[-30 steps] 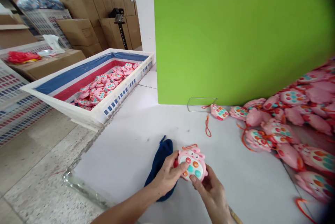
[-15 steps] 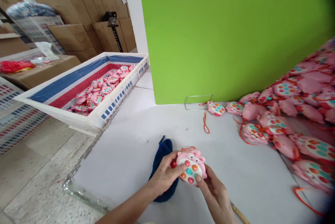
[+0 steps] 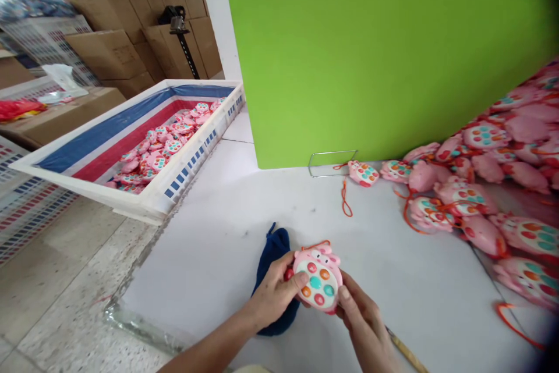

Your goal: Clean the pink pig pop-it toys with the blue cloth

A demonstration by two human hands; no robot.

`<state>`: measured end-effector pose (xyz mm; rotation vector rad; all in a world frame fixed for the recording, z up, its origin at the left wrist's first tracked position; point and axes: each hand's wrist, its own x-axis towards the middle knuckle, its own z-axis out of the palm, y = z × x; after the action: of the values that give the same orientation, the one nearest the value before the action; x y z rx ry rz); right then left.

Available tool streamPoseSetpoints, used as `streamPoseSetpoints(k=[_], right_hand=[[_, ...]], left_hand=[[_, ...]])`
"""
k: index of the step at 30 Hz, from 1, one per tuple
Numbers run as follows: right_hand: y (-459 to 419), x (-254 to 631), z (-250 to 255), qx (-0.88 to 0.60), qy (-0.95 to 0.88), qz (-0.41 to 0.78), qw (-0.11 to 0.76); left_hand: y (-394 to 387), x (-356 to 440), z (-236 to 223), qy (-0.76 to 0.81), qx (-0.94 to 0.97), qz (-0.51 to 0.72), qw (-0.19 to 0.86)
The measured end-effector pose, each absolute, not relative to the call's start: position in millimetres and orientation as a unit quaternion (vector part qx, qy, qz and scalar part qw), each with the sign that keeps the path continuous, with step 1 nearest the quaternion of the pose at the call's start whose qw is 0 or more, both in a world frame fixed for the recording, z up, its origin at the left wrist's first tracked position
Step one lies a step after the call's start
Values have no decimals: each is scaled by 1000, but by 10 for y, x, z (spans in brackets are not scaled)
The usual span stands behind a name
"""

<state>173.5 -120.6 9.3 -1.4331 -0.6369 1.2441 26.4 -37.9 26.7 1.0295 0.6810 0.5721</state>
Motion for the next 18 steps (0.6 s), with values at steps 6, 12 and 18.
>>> streamPoseSetpoints(k=[6,12,18], right_hand=[[-1167,1740,36,-637,-283,501,512],[-1057,1719,175,-690,-381,415,453],[-1174,1628,48,-634,-343,446,530]], left_hand=[[-386,258,191,310,448,254,799],[-387,273,256,294,491,272,774],[-345,291,197,300,336,286,846]])
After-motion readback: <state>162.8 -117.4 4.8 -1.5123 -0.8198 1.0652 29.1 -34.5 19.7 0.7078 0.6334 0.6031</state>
